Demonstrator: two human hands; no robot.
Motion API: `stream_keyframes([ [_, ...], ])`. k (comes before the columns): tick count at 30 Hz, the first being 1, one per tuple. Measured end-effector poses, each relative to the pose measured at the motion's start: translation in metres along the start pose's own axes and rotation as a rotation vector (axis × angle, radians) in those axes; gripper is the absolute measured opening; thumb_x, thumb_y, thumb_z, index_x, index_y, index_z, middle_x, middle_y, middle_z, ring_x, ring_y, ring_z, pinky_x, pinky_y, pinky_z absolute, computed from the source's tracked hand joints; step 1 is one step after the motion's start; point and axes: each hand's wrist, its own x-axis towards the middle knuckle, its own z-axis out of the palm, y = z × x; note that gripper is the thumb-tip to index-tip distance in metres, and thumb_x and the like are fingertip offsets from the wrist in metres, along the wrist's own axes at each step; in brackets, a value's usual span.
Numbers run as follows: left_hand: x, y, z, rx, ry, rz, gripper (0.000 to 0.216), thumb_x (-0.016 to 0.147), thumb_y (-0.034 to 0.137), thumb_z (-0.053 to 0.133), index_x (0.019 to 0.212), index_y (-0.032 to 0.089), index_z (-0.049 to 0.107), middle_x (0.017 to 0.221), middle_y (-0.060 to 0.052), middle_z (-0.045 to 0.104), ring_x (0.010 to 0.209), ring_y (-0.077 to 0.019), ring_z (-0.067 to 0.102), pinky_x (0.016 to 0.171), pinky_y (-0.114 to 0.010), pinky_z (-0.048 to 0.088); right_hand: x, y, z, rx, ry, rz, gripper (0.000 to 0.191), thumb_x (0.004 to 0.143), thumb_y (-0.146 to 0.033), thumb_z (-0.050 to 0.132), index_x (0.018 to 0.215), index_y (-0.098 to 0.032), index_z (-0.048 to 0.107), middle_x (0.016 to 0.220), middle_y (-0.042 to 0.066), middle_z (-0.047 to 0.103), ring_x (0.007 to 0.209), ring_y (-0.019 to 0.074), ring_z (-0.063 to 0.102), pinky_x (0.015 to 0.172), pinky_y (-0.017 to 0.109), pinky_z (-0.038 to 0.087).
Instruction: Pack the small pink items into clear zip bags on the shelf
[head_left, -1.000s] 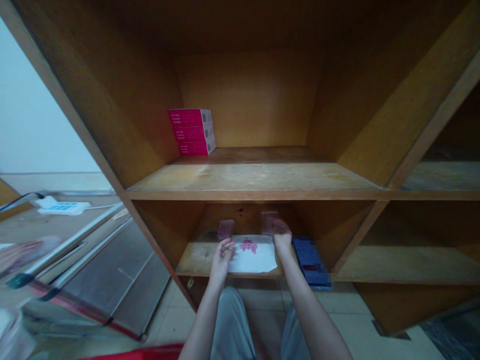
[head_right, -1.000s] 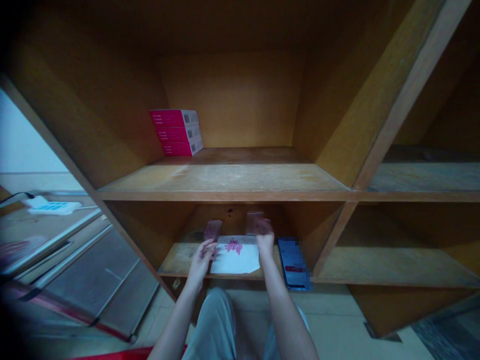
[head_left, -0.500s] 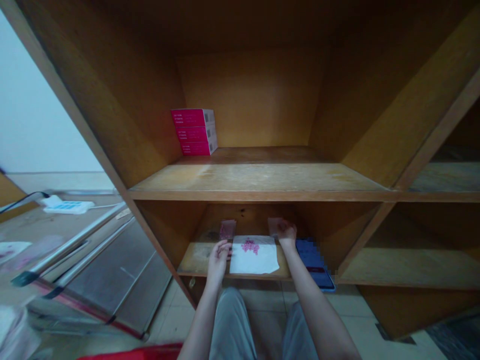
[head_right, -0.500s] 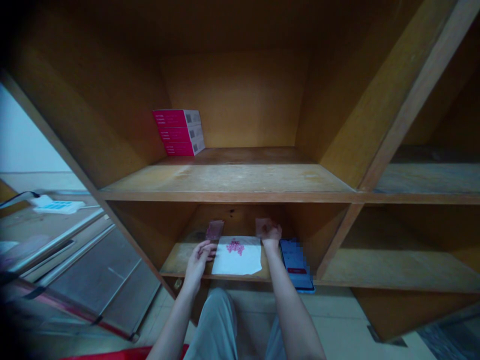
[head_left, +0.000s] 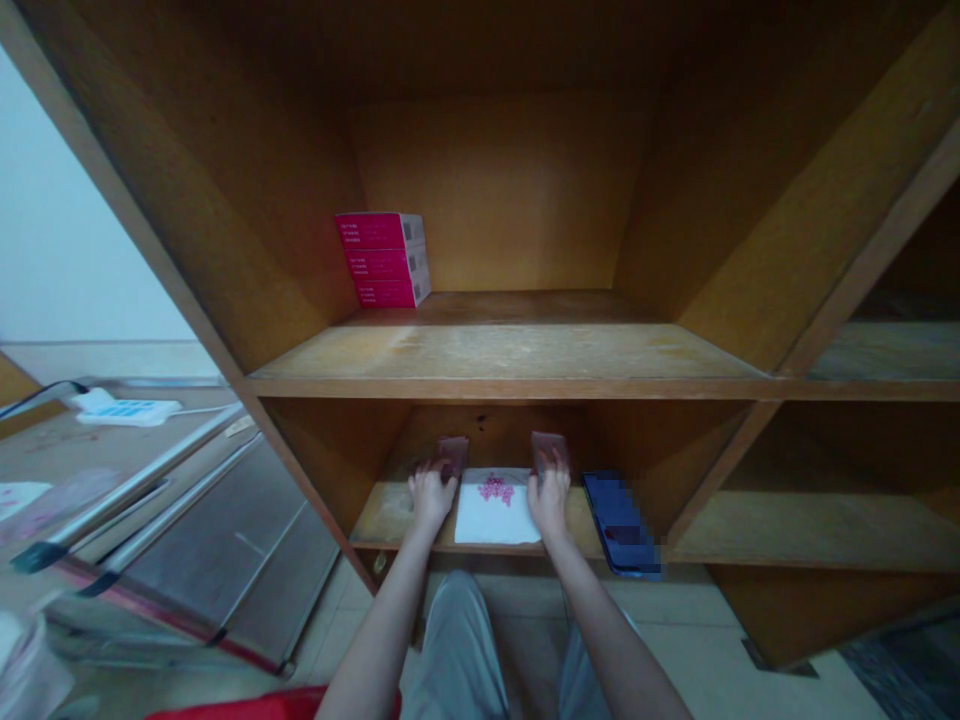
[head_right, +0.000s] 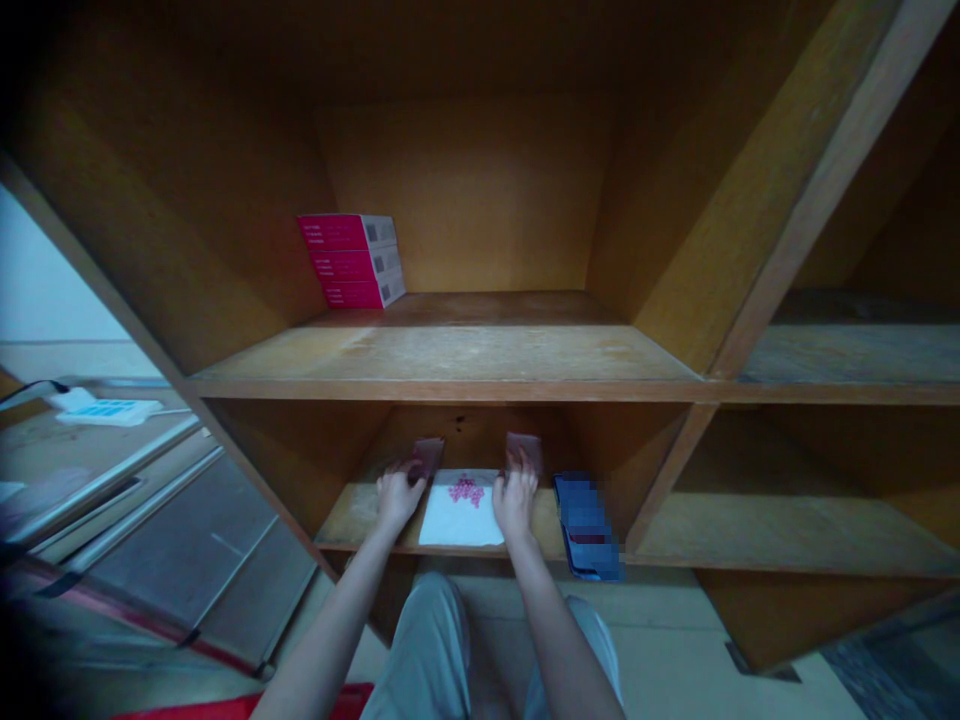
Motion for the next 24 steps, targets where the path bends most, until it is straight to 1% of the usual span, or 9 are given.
stream_keyframes([
  [4, 0.004, -0.006, 0.005, 0.067, -0.026, 0.003, 0.023, 0.07, 0.026, 0.051, 0.091, 0.023, 0.063, 0.107, -0.008, 0.059, 0.105, -0.0271, 0.046, 0.084, -0.037, 0.031, -0.002, 0.003, 0.003, 0.003, -0.026, -0.029, 0.04, 0.078, -0.014, 0.034, 0.117, -0.016, 0.042, 0.123, 0.013, 0.041, 0.117, 0.0233, 0.033, 0.093, 0.047, 0.03],
  [9, 0.006, -0.009, 0.007, 0.043, -0.027, 0.039, 0.021, 0.073, 0.026, 0.049, 0.087, 0.024, 0.065, 0.105, -0.006, 0.061, 0.101, -0.0239, 0.049, 0.081, -0.033, 0.032, -0.002, 0.004, 0.003, 0.003, -0.028, -0.038, 0.039, 0.078, -0.014, 0.034, 0.115, -0.017, 0.044, 0.12, 0.012, 0.044, 0.115, 0.0231, 0.035, 0.09, 0.046, 0.032],
  [11, 0.007, -0.008, 0.006, 0.027, -0.032, 0.04, 0.019, 0.072, 0.026, 0.05, 0.084, 0.024, 0.065, 0.102, -0.005, 0.063, 0.098, -0.0225, 0.051, 0.081, -0.031, 0.033, -0.002, 0.004, 0.003, 0.007, -0.024, -0.039, 0.039, 0.077, -0.014, 0.035, 0.115, -0.018, 0.045, 0.119, 0.012, 0.045, 0.114, 0.0235, 0.036, 0.09, 0.046, 0.033],
  [15, 0.011, -0.005, 0.001, -0.003, -0.095, 0.019, 0.017, 0.07, 0.026, 0.054, 0.082, 0.023, 0.065, 0.092, -0.004, 0.066, 0.09, -0.0201, 0.056, 0.081, -0.029, 0.033, -0.001, 0.002, 0.001, 0.013, -0.025, -0.043, 0.038, 0.078, -0.013, 0.035, 0.114, -0.017, 0.045, 0.119, 0.012, 0.045, 0.114, 0.0231, 0.037, 0.09, 0.046, 0.033],
  [19, 0.018, -0.004, 0.001, -0.003, -0.114, 0.009, 0.017, 0.07, 0.026, 0.054, 0.082, 0.023, 0.065, 0.089, -0.004, 0.067, 0.087, -0.0201, 0.058, 0.083, -0.031, 0.032, -0.001, 0.003, 0.001, 0.013, -0.03, -0.044, 0.038, 0.077, -0.013, 0.035, 0.114, -0.017, 0.045, 0.118, 0.012, 0.046, 0.113, 0.0236, 0.038, 0.089, 0.046, 0.034],
  [24, 0.022, -0.006, 0.005, -0.014, -0.101, -0.027, 0.016, 0.071, 0.025, 0.053, 0.081, 0.023, 0.065, 0.086, -0.005, 0.068, 0.085, -0.0219, 0.059, 0.087, -0.038, 0.029, -0.002, 0.006, 0.003, -0.001, -0.029, -0.034, 0.038, 0.078, -0.014, 0.035, 0.114, -0.018, 0.045, 0.118, 0.012, 0.046, 0.112, 0.0241, 0.038, 0.088, 0.047, 0.034],
])
